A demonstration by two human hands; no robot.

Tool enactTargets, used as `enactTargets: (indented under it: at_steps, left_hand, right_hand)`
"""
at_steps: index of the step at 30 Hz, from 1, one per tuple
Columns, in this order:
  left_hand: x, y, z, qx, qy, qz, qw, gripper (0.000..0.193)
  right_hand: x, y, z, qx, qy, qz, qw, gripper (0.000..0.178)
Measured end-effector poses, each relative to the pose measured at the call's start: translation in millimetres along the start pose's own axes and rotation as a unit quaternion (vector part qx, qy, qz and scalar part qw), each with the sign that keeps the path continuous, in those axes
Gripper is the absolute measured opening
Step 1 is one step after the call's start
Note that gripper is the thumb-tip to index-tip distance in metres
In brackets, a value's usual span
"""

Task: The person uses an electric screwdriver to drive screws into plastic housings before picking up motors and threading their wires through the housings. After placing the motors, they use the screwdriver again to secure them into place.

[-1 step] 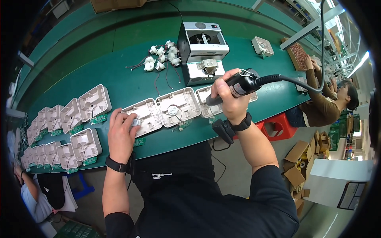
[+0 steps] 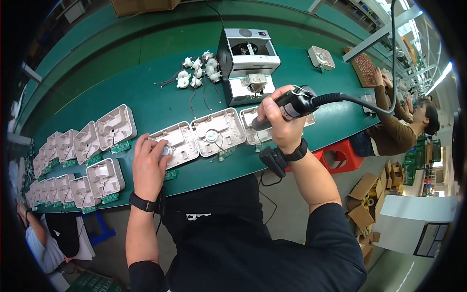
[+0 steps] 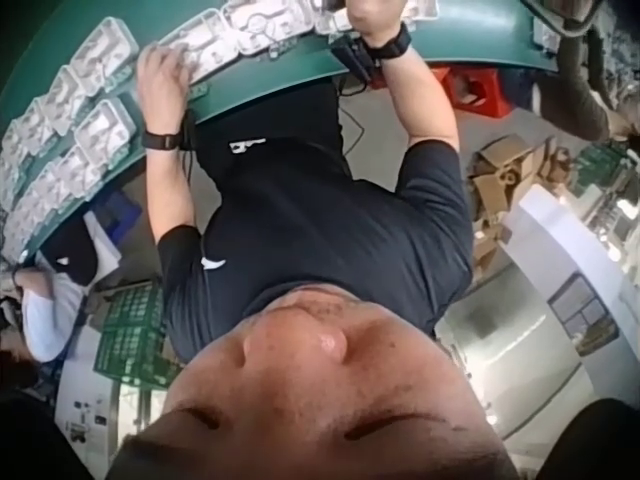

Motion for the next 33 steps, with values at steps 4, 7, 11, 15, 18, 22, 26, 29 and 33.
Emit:
enactTargets:
  at_steps: [4,7,11,15,18,22,26,29,33]
  left_hand:
    - [0.4,-0.2,-3.1,0.001,0.001,-0.004,1.000,0.040]
    - [-2.3,-1.1,-0.4,-0.003,0.004,-0.007,1.000,0.040]
    - [-9.9,-0.7,4.3,-0.013,-0.001,-0.019,1.000,0.040]
    - [-17.3,-2.1,4.4,-0.015,-0.003,-0.026,1.000,0.040]
    - [-18.4,-4.3,5.4,-0.013,-0.004,-0.028,1.000,0.040]
    - [-20.0,-3.2,6.4,-0.013,-0.008,-0.028,0.999,0.040]
    - [-20.4,-3.6,7.6,-0.017,-0.010,-0.027,0.999,0.040]
    - [-21.2,-3.6,8.4,-0.016,-0.010,-0.025,1.000,0.040]
    - [-21.7,-1.5,8.8,-0.014,-0.009,-0.022,1.000,0.040]
  right_hand:
    - [-4.9,-25.4,7.8,-0.011,-0.014,0.001,1.000,0.013]
    - [0.1,-45.6,29.4,0.052,0.018,0.070,0.996,0.012]
    - [-8.2,-47.8,64.6,0.108,0.060,0.084,0.989,0.011]
    - [-22.3,-41.8,73.2,0.068,0.064,0.038,0.995,0.010]
    - [-30.1,-40.7,60.7,0.029,0.045,0.040,0.998,0.011]
    - [-37.2,-38.5,19.4,-0.004,0.013,0.086,0.996,0.013]
    - [-47.0,-23.7,3.8,-0.021,-0.003,0.094,0.995,0.015]
    - [-50.9,-11.2,1.8,-0.024,-0.020,0.093,0.995,0.016]
    - [-55.5,1.8,0.9,-0.037,-0.019,0.099,0.994,0.016]
Point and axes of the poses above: each hand's wrist, its own z-axis towards the middle knuckle, its own x-axis out of the back of the hand, y = z × x, the point moved 3 cm from there along z, towards the middle knuckle, and after that the axes turned 11 degrees about -x, right-handed, at the moved point
